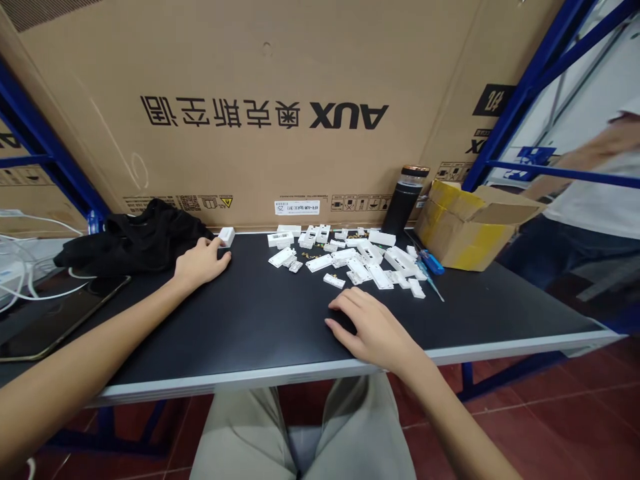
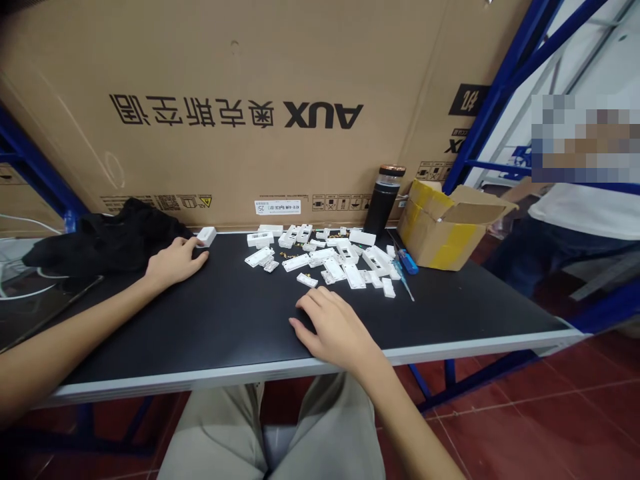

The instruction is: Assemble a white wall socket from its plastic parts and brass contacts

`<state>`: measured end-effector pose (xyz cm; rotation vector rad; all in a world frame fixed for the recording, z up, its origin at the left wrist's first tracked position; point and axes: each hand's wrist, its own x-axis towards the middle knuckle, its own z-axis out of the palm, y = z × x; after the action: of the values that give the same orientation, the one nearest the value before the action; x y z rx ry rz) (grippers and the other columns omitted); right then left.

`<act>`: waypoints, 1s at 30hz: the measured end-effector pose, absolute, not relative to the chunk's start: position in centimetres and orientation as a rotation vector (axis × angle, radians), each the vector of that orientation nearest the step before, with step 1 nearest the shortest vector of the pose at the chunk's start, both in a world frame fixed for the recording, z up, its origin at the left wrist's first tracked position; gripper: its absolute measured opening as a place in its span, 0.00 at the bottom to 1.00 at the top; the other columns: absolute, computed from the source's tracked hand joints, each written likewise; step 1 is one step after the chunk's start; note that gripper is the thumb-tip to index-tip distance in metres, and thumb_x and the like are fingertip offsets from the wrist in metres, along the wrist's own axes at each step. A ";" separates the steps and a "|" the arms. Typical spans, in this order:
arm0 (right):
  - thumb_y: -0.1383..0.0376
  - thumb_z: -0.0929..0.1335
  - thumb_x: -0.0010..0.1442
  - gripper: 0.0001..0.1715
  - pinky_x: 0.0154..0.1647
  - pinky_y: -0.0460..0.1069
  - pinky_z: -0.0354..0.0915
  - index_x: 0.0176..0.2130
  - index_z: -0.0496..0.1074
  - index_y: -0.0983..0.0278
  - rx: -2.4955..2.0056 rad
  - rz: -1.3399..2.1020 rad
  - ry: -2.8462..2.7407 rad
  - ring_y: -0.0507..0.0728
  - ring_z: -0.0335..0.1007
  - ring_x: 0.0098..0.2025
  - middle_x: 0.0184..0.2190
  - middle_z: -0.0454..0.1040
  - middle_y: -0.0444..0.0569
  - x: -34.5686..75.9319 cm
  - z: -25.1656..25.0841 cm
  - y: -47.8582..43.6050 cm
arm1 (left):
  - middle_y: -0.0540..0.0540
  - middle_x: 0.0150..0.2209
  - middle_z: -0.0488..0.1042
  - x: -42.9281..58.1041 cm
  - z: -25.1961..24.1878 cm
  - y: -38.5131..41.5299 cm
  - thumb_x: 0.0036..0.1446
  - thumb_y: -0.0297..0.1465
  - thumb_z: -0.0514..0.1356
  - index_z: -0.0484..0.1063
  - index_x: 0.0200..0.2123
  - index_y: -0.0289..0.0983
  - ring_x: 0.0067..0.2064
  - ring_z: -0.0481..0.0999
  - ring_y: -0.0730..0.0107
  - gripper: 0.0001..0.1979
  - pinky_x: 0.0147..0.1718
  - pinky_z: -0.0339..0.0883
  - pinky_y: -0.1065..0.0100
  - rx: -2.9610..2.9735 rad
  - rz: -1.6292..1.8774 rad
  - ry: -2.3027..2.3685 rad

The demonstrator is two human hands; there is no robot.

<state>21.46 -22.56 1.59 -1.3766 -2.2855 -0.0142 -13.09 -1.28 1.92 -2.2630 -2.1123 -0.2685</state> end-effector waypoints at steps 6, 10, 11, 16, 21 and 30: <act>0.63 0.66 0.70 0.06 0.45 0.58 0.71 0.45 0.71 0.62 -1.370 -0.021 -2.290 0.61 0.72 0.44 0.42 0.76 0.52 21.3 1.6 -22.5 | 0.32 0.66 0.65 -13.4 1.7 -0.7 0.64 0.49 0.49 0.68 0.63 0.41 0.57 0.75 0.32 0.30 0.52 0.70 0.42 -2.305 -0.274 -2.093; 0.63 0.66 0.70 0.05 0.44 0.56 0.71 0.44 0.71 0.62 -1.374 -0.006 -2.292 0.60 0.72 0.44 0.40 0.75 0.51 21.6 1.7 -22.0 | 0.33 0.66 0.66 -13.3 1.9 -1.0 0.64 0.47 0.50 0.67 0.63 0.41 0.57 0.75 0.33 0.29 0.52 0.70 0.43 -2.318 -0.300 -2.051; 0.64 0.65 0.70 0.06 0.44 0.56 0.71 0.43 0.71 0.62 -1.384 -0.017 -2.284 0.60 0.73 0.44 0.40 0.75 0.51 21.8 1.7 -21.8 | 0.32 0.66 0.66 -13.2 1.9 -1.2 0.64 0.46 0.50 0.68 0.63 0.40 0.57 0.75 0.33 0.29 0.51 0.71 0.43 -2.307 -0.312 -2.040; 0.62 0.66 0.69 0.08 0.42 0.57 0.71 0.44 0.72 0.64 -1.525 -0.187 -2.207 0.63 0.74 0.44 0.41 0.76 0.55 23.6 2.0 -19.1 | 0.35 0.65 0.68 -11.9 1.9 -1.7 0.64 0.44 0.51 0.66 0.63 0.40 0.57 0.75 0.36 0.28 0.49 0.73 0.46 -2.273 -0.358 -1.951; 0.59 0.69 0.67 0.11 0.45 0.58 0.69 0.43 0.77 0.64 -1.602 -0.191 -2.463 0.66 0.75 0.47 0.42 0.78 0.56 24.9 3.1 -15.4 | 0.38 0.59 0.75 -10.8 1.6 -1.1 0.64 0.43 0.52 0.69 0.58 0.42 0.56 0.76 0.39 0.23 0.47 0.73 0.48 -2.303 -0.313 -1.919; 0.56 0.67 0.67 0.17 0.31 0.50 0.61 0.39 0.80 0.64 -1.668 -0.054 -2.512 0.55 0.73 0.31 0.33 0.79 0.50 30.2 8.7 -5.8 | 0.39 0.67 0.65 -11.1 0.8 -0.5 0.64 0.42 0.54 0.67 0.56 0.41 0.52 0.78 0.49 0.21 0.49 0.74 0.50 -2.352 -0.477 -1.847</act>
<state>30.22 -5.76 8.66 -1.6683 -2.5115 -0.0539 -11.09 -0.49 0.81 -2.3520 -1.8466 -0.4773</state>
